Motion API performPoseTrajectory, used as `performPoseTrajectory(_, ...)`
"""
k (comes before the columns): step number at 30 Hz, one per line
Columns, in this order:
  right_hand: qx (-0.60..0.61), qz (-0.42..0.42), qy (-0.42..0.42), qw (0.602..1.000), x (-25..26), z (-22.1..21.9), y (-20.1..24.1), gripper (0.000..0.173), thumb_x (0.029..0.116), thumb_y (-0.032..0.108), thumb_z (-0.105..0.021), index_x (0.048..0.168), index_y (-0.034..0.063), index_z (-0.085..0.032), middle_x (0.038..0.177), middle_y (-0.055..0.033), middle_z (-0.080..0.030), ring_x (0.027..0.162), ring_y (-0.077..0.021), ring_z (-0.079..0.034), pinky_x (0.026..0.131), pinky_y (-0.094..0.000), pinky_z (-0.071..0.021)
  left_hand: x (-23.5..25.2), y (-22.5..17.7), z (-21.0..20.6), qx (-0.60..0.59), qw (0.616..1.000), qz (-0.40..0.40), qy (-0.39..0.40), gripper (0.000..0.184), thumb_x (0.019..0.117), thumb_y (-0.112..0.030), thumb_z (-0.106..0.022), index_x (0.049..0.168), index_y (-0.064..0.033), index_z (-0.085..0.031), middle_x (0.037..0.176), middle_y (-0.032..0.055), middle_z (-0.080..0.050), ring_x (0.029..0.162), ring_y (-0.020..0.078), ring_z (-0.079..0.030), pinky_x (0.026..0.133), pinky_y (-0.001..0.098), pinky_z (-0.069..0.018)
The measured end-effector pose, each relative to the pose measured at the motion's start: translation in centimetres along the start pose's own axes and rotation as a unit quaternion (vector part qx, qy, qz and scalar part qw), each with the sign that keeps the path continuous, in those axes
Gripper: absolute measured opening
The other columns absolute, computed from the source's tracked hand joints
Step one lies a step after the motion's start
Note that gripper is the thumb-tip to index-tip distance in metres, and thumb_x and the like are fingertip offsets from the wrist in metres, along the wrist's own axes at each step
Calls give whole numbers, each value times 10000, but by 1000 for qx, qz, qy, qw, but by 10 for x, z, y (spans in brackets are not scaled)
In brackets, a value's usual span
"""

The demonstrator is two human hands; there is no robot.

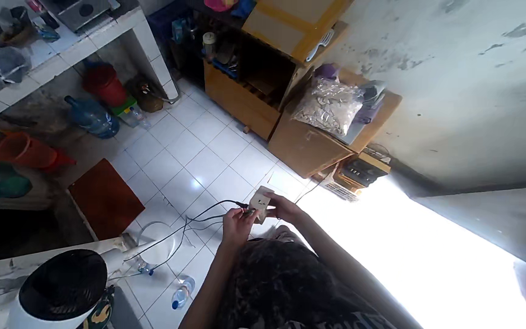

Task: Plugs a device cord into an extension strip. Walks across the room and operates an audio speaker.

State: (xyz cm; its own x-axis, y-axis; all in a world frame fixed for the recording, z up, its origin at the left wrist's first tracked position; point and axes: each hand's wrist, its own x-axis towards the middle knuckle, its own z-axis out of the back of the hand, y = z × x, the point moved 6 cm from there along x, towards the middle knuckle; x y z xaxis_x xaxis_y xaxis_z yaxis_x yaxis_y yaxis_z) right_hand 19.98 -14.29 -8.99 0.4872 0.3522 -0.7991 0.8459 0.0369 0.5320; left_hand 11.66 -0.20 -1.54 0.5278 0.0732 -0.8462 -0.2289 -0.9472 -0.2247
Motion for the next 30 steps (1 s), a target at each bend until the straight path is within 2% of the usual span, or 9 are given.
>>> performPoseTrajectory(4, -40, 62, -104, 992, -6, -2, 34, 390, 1021, 169, -624, 1304, -73, -508, 1217, -224, -589, 978, -250, -618, 821, -400, -538, 6, -6, 3, -26, 999, 7, -34, 225, 1045, -92, -356, 1252, -6, -372, 1122, 173, -493, 953, 239, -614, 831, 313, -564)
performPoseTrajectory(7, -142, 97, -138, 975, -9, -10, 53, 398, 939, 160, -753, 1161, -105, -555, 1103, -226, -609, 948, -255, -594, 835, -430, -520, 2, -3, 12, 189, 981, -14, -52, 520, 1077, -173, -395, 1549, -9, -251, 1589, 247, -282, 1367, 364, -427, 1047, 483, -442)
performPoseTrajectory(11, -270, 107, -100, 952, -15, -21, 75, 431, 902, 202, -797, 1126, -103, -591, 1045, -212, -619, 901, -254, -584, 833, -437, -500, 10, -20, 18, 462, 854, -213, -111, 628, 1003, -210, -648, 1458, 130, -380, 1507, 410, -336, 1401, 517, -351, 1110, 599, -336)
performPoseTrajectory(14, -326, 118, -52, 936, -17, -27, 85, 409, 885, 226, -811, 1067, -81, -612, 966, -168, -613, 835, -220, -567, 796, -417, -487, 24, -36, 1, 555, 762, -333, 12, 649, 951, -220, -695, 1417, 155, -443, 1513, 380, -380, 1445, 488, -334, 1186, 560, -280)
performPoseTrajectory(16, -361, 125, -21, 924, -18, -32, 90, 441, 858, 236, -833, 1075, -79, -614, 977, -168, -614, 848, -226, -567, 810, -428, -484, 39, -40, -13, 591, 740, -304, 102, 746, 931, -234, -715, 1490, 118, -371, 1535, 348, -375, 1440, 441, -369, 1178, 523, -323)
performPoseTrajectory(21, -452, 147, 31, 879, -27, -48, 105, 605, 806, 251, -871, 1214, -101, -596, 1130, -258, -618, 1039, -351, -580, 930, -544, -457, 52, -32, -40, 620, 743, -96, 234, 620, 969, -116, -615, 1477, 95, -330, 1282, 211, -589, 1107, 181, -607, 988, 346, -499)
performPoseTrajectory(24, -492, 161, 55, 854, -33, -54, 116, 600, 832, 304, -851, 1186, -105, -590, 1124, -260, -612, 1042, -358, -579, 932, -546, -451, 57, -29, -46, 567, 776, -92, 262, 782, 883, -130, -649, 1523, 63, -242, 1237, 114, -610, 1030, 86, -631, 934, 285, -534)
performPoseTrajectory(27, -482, 197, 82, 850, -36, -53, 127, 520, 955, 354, -729, 1121, -123, -608, 1061, -257, -617, 974, -335, -580, 914, -521, -454, 48, -27, -44, 500, 829, -120, 220, 569, 936, -143, -558, 1419, 71, -344, 1052, 35, -642, 897, 36, -643, 858, 256, -549)
performPoseTrajectory(30, -466, 232, 79, 850, -39, -46, 137, 477, 1084, 357, -508, 1026, -105, -611, 979, -208, -592, 887, -277, -565, 841, -453, -462, 53, -29, -31, 418, 860, -147, 254, 818, 793, -466, -743, 1372, 14, -419, 1042, -34, -718, 889, 41, -703, 823, 254, -591)
